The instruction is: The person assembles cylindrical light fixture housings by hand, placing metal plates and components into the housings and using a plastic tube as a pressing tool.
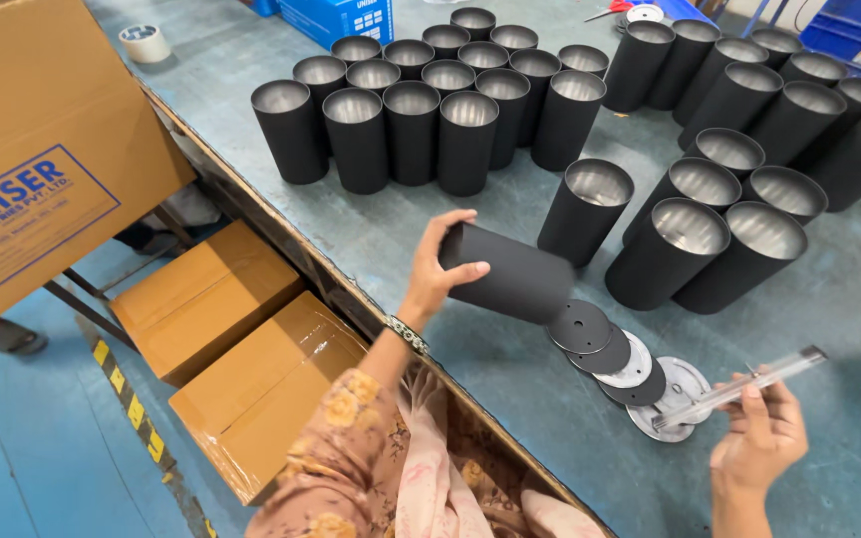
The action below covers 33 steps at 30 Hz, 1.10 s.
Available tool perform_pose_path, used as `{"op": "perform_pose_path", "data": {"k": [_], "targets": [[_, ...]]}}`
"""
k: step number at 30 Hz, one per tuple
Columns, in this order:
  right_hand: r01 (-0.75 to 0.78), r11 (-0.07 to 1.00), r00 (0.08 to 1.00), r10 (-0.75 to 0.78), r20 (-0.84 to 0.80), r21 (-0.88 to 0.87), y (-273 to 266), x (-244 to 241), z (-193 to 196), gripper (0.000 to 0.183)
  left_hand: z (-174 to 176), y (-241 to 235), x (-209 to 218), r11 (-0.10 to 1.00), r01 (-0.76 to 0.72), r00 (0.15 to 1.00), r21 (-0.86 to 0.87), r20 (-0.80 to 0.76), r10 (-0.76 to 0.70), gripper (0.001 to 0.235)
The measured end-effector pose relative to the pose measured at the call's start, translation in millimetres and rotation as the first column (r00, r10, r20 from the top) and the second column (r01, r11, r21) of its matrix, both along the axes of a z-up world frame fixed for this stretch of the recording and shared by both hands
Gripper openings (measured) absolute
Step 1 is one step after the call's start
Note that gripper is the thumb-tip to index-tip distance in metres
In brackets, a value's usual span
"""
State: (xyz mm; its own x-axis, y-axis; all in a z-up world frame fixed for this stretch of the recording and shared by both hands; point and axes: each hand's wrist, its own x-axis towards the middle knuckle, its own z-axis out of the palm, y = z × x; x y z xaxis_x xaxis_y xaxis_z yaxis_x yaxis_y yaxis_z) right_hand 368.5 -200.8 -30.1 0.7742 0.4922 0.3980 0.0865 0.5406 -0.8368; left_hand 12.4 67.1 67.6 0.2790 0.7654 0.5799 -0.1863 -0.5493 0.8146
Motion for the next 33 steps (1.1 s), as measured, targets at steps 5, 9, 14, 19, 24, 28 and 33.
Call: {"op": "perform_pose_path", "data": {"k": [5, 9, 14, 19, 24, 28, 33], "targets": [[-0.141, 0.990, 0.978, 0.140, -0.157, 0.001, 9.4, -9.4, -11.3, 0.032, -62.8, -27.8, 31.4, 0.786, 0.475, 0.803, -0.395, 0.560, -0.204, 0.060], [-0.182, 0.956, 0.977, 0.148, -0.155, -0.230, 18.7, -39.9, -0.6, 0.033, -79.3, -34.7, 35.0, 0.663, 0.639, 0.688, -0.390, 0.676, -0.265, 0.061], [-0.273, 0.860, 0.959, 0.206, -0.195, -0.432, 28.5, -79.5, 3.9, 0.032, -79.3, -40.3, 23.7, 0.685, 0.625, 0.730, -0.374, 0.591, -0.344, 0.067], [-0.375, 0.882, 0.907, 0.287, -0.307, -0.286, 49.6, -107.4, 6.9, 0.034, -84.0, -41.7, 20.9, 0.690, 0.628, 0.734, -0.359, 0.569, -0.372, 0.073], [-0.380, 0.870, 0.906, 0.283, -0.315, -0.314, 60.0, -120.2, 11.5, 0.035, -87.6, -38.2, 14.9, 0.655, 0.669, 0.682, -0.351, 0.640, -0.353, 0.075], [-0.437, 0.862, 0.862, 0.319, -0.394, -0.258, 64.1, -124.4, 4.2, 0.034, -91.3, -37.1, 13.4, 0.649, 0.668, 0.682, -0.364, 0.648, -0.339, 0.075], [-0.407, 0.858, 0.904, 0.330, -0.272, -0.313, 56.1, -129.9, 18.4, 0.036, -91.9, -36.5, 12.4, 0.651, 0.661, 0.688, -0.373, 0.646, -0.329, 0.075]]}}
